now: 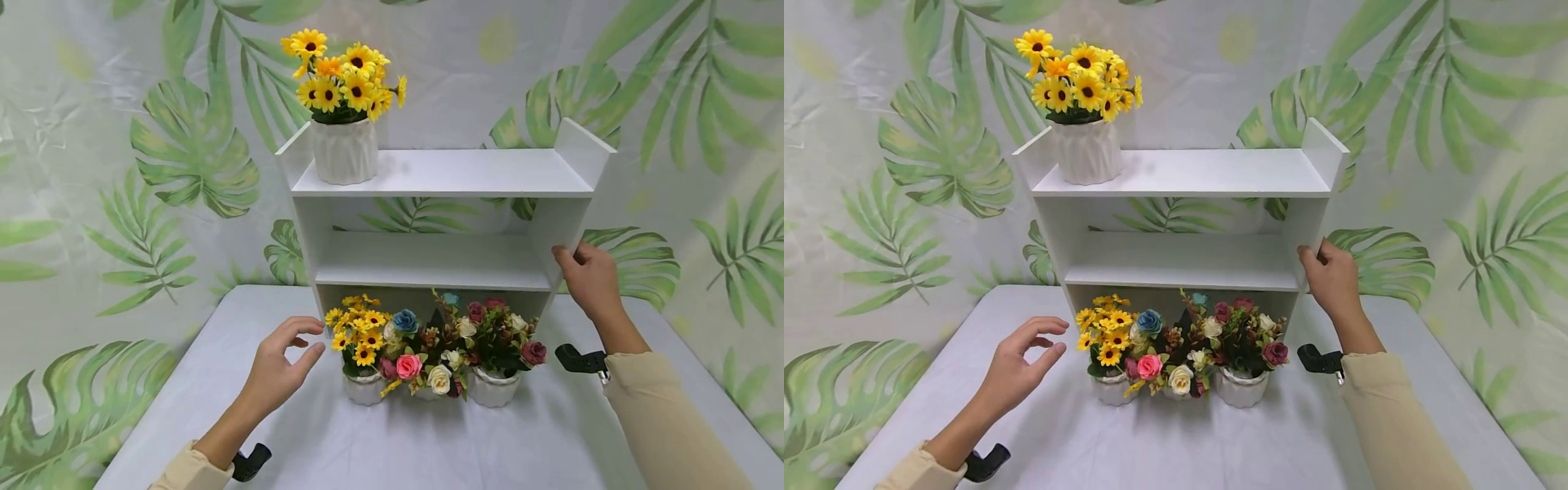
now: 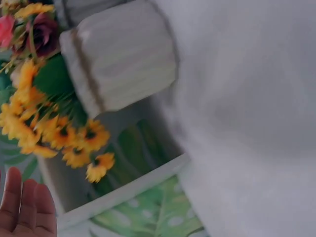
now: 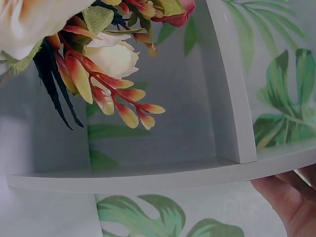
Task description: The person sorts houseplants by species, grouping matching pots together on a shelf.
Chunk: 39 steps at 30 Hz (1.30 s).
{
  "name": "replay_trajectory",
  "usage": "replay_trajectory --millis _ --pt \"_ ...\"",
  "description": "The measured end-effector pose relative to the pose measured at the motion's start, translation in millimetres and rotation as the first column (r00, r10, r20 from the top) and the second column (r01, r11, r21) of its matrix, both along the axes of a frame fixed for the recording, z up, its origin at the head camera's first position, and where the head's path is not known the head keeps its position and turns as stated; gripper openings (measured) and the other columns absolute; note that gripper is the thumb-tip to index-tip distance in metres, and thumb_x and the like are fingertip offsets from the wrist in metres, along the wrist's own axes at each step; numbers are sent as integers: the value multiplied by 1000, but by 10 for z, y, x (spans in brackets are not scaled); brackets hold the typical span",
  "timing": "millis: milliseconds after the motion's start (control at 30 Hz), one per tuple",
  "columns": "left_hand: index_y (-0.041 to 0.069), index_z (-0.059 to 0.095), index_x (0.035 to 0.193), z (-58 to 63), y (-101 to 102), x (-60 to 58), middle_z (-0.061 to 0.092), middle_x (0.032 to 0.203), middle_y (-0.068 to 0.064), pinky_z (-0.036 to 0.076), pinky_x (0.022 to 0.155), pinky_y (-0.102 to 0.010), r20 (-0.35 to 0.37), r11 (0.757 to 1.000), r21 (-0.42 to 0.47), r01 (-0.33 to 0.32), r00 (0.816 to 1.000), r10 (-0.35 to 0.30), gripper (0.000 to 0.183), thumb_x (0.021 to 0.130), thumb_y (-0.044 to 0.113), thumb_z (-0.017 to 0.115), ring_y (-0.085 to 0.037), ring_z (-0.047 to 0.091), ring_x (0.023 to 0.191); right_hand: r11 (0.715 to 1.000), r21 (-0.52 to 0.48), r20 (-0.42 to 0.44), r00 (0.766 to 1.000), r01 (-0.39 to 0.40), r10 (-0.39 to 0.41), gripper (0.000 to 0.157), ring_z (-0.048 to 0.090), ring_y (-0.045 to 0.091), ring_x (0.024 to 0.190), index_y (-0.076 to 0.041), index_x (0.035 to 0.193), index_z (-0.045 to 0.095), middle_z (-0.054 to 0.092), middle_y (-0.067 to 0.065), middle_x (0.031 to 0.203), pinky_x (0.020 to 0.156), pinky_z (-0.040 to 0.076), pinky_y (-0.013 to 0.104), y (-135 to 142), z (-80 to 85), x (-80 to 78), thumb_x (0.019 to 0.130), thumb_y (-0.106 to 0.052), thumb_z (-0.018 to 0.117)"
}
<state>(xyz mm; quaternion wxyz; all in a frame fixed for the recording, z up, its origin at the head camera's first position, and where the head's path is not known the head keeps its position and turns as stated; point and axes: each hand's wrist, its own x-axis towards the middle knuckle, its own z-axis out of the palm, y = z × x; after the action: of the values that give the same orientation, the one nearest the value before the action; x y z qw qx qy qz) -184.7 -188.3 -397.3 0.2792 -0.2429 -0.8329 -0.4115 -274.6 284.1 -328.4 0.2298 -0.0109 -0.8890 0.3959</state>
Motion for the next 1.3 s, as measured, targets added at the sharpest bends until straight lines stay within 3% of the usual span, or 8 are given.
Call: replay_trajectory --millis 100,167,300,400,600,900,1133,1300 --pt "12 68 108 -127 64 17 70 112 -4 58 78 -27 133 1000 18 -3 991 1 25 87 0 72 -18 66 102 1000 1 4 1000 4 -4 50 45 -12 77 4 122 66 67 31 118 59 40 9 5 8 13 101 -38 47" --pt "12 67 109 -197 115 31 69 112 -3 58 79 -27 252 999 26 -36 967 29 24 88 2 71 -20 66 102 1000 6 9 1000 6 -6 50 45 -12 76 3 122 67 67 30 118 59 40 11 3 13 18 101 -38 47" --pt "7 62 115 -304 201 36 66 115 -10 56 81 -27 461 989 44 -140 881 104 28 89 4 70 -22 65 103 1000 14 6 1000 8 -8 50 45 -12 72 3 118 68 69 30 113 58 41 16 -16 34 18 101 -38 47" --pt "2 58 120 -375 233 19 64 119 -16 54 83 -28 558 981 61 -186 821 121 34 87 3 68 -25 63 106 1000 11 2 1000 5 -5 50 46 -12 72 3 118 68 69 30 113 58 41 15 -38 42 -2 101 -39 46" --pt "1 50 134 -498 251 -49 57 137 -17 52 96 -44 679 985 75 -156 731 64 58 81 6 73 -33 57 122 1000 -9 4 1000 2 -2 50 48 -9 76 3 119 68 69 29 116 59 42 13 -40 33 -18 101 -39 46" --pt "0 39 144 -590 345 -98 52 140 -18 46 103 -54 736 985 164 -51 671 -88 84 74 11 83 -32 52 125 1000 -13 12 1000 5 -5 51 48 -10 76 3 118 68 68 29 115 59 42 14 -24 37 -1 100 -39 46" --pt "1 34 148 -639 372 -159 52 141 -20 45 107 -55 745 978 207 -35 654 -134 92 74 15 86 -37 51 131 1000 0 14 1000 19 -19 51 48 -8 76 3 117 68 69 28 114 59 42 14 -41 26 -15 100 -40 47" --pt "6 28 154 -635 358 -269 45 151 -19 31 118 -57 754 974 223 50 624 -205 99 75 20 86 -39 43 140 999 -3 19 999 33 -33 51 57 5 85 4 121 66 67 29 120 60 40 9 -40 27 -8 100 -38 47"
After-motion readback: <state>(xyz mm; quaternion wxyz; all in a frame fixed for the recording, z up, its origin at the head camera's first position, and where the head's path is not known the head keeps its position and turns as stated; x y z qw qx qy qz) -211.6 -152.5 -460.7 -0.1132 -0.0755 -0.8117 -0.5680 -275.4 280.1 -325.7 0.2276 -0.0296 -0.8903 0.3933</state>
